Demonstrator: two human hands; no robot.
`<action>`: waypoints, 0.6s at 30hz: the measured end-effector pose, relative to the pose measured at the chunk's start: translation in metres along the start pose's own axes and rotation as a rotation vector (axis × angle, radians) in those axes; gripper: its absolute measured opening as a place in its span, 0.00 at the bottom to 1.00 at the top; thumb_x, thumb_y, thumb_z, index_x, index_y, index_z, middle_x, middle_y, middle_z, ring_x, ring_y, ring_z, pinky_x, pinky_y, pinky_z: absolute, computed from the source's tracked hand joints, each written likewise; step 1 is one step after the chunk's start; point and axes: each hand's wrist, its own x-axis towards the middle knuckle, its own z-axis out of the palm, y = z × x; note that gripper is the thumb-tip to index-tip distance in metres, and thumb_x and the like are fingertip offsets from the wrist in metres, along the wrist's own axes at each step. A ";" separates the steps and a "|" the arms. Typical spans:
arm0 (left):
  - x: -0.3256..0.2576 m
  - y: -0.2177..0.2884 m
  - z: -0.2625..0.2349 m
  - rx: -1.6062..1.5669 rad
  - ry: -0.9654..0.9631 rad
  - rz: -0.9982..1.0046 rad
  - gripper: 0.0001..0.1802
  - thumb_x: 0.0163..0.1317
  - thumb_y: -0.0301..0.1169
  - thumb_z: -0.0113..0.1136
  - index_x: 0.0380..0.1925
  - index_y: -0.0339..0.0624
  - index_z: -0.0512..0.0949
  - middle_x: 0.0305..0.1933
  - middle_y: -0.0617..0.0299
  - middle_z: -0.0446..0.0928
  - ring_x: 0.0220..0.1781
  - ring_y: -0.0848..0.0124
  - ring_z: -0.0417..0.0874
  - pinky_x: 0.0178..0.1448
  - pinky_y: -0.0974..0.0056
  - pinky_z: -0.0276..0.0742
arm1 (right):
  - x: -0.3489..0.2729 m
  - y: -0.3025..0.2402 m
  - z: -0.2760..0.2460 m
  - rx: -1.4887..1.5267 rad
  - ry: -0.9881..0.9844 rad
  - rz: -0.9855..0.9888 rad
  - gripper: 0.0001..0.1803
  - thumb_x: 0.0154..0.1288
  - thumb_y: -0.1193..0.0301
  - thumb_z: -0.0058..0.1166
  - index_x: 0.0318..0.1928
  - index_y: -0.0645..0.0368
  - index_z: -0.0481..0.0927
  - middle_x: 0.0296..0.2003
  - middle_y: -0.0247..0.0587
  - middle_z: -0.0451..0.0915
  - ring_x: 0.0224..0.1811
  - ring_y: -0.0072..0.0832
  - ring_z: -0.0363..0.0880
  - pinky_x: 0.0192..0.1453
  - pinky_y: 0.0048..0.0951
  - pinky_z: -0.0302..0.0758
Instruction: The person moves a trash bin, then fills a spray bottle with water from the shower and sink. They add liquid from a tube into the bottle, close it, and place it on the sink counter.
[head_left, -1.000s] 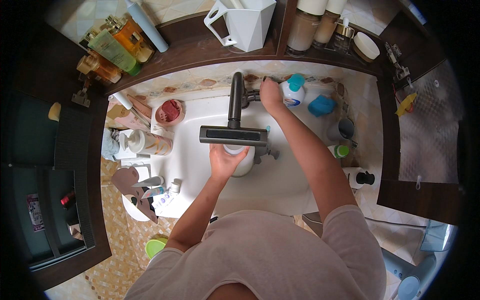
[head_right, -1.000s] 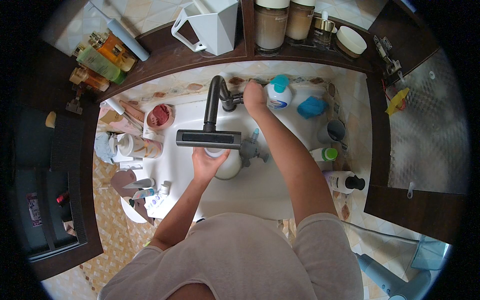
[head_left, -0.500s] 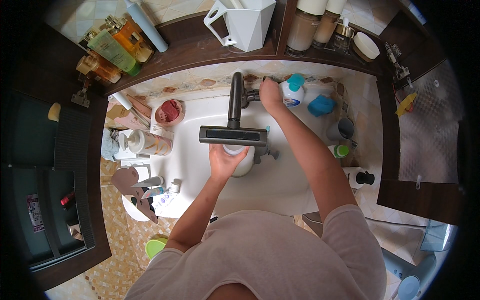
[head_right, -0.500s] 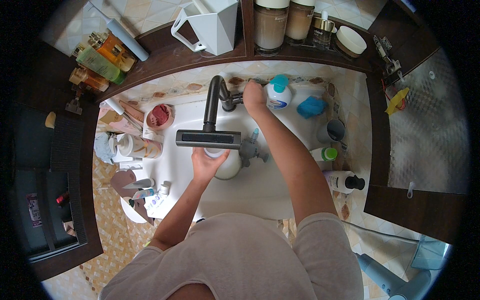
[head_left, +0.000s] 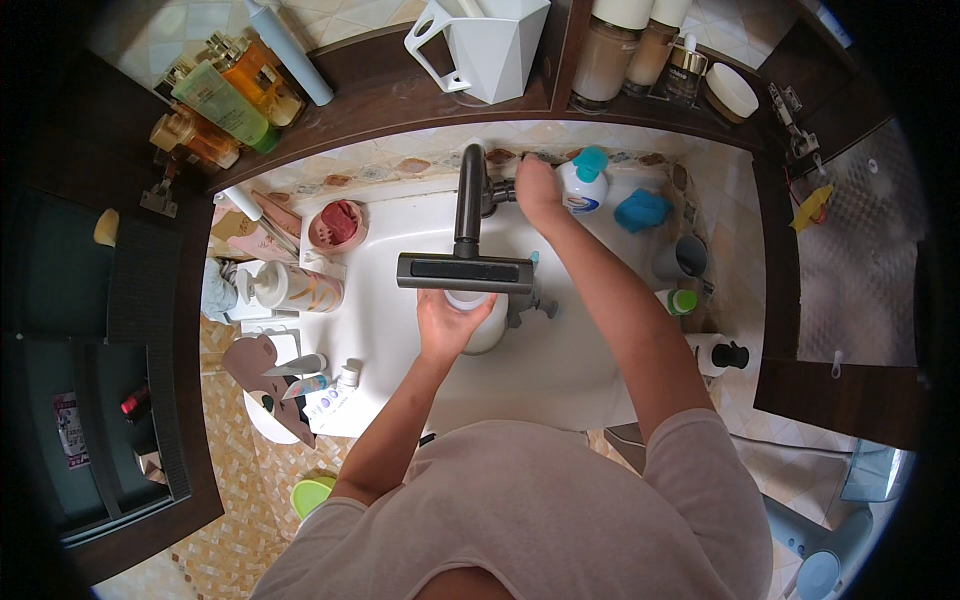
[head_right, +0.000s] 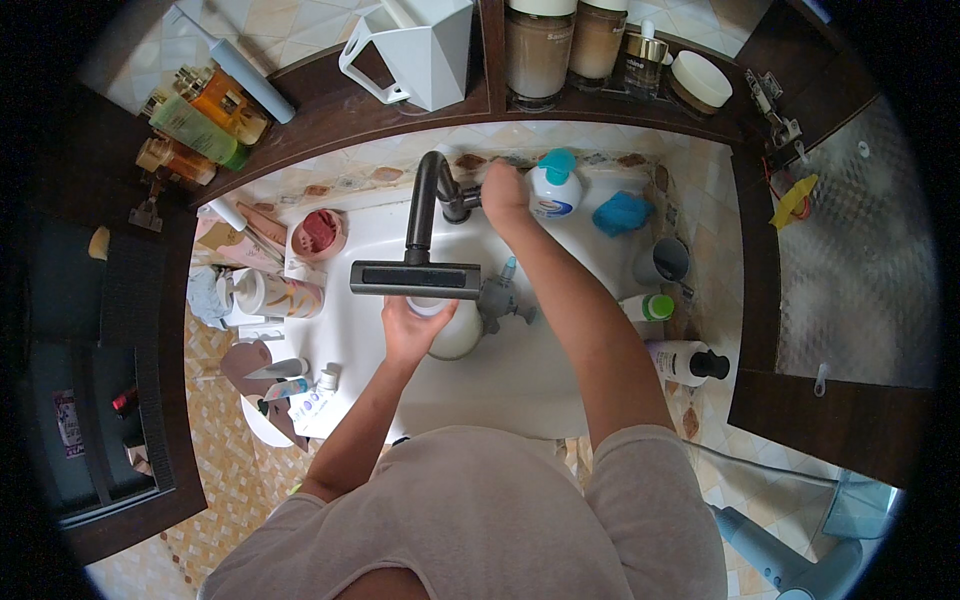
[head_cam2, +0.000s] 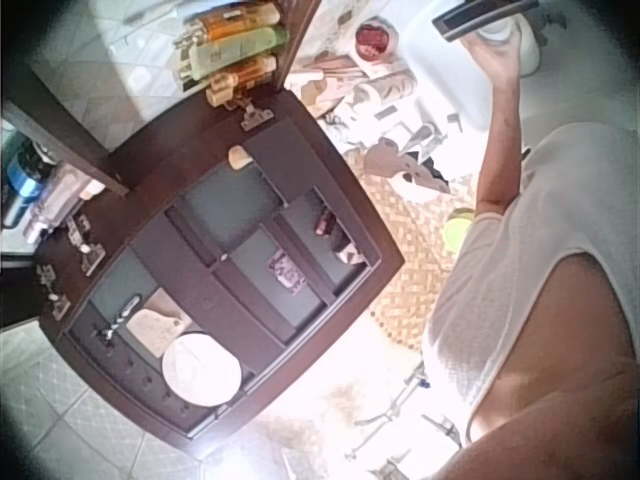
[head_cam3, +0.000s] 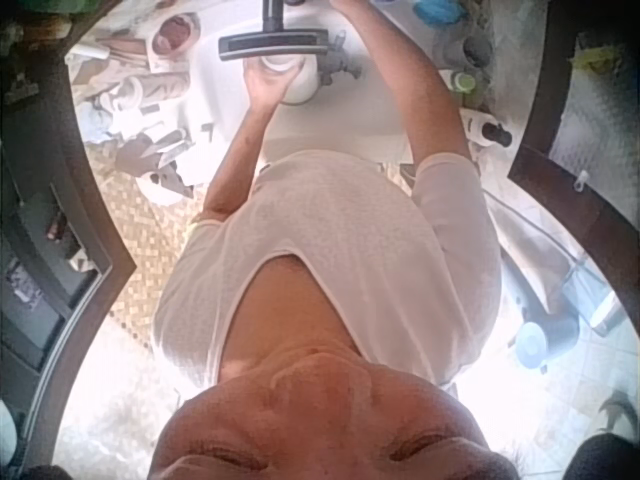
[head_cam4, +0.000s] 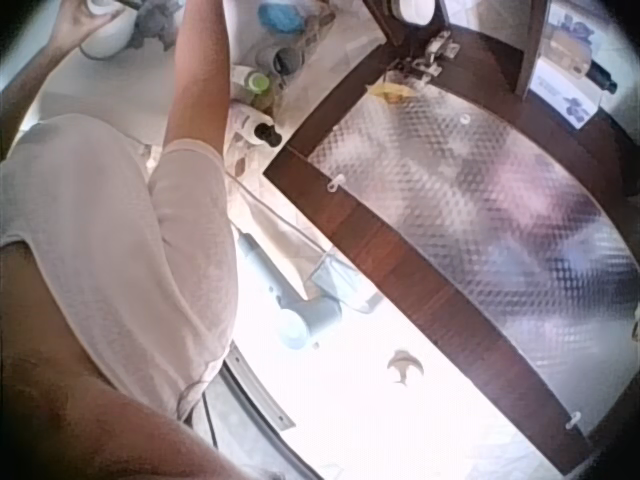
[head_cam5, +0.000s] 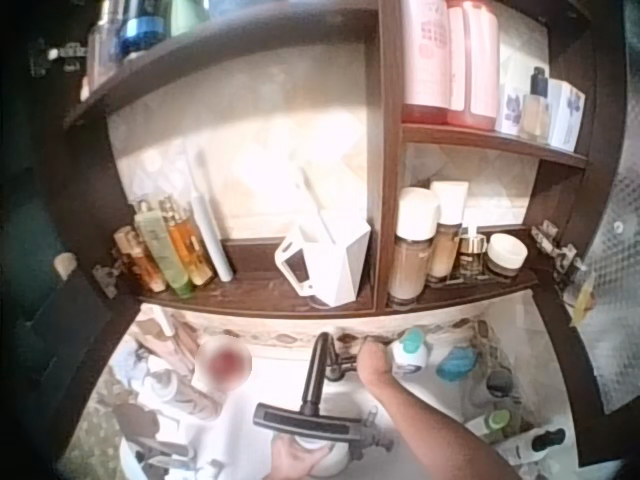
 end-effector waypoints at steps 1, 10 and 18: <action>0.000 0.000 0.000 0.003 0.002 0.002 0.32 0.43 0.37 0.77 0.48 0.36 0.76 0.47 0.48 0.79 0.51 0.52 0.80 0.57 0.54 0.74 | 0.000 -0.005 -0.002 -0.015 -0.042 -0.027 0.10 0.66 0.72 0.45 0.36 0.65 0.78 0.34 0.59 0.83 0.39 0.52 0.84 0.43 0.48 0.80; -0.020 -0.008 -0.012 -0.025 0.090 -0.097 0.32 0.40 0.35 0.78 0.46 0.37 0.76 0.46 0.50 0.79 0.52 0.52 0.77 0.56 0.53 0.73 | -0.052 0.000 -0.036 0.212 -0.067 -0.065 0.14 0.69 0.66 0.47 0.47 0.62 0.76 0.39 0.58 0.81 0.44 0.54 0.79 0.49 0.49 0.75; -0.049 0.003 -0.085 -0.086 0.209 -0.051 0.37 0.41 0.30 0.76 0.53 0.34 0.72 0.56 0.49 0.76 0.58 0.56 0.76 0.63 0.56 0.70 | -0.192 0.086 0.029 0.010 -0.535 0.045 0.17 0.54 0.68 0.60 0.45 0.60 0.81 0.42 0.55 0.82 0.47 0.51 0.79 0.54 0.45 0.75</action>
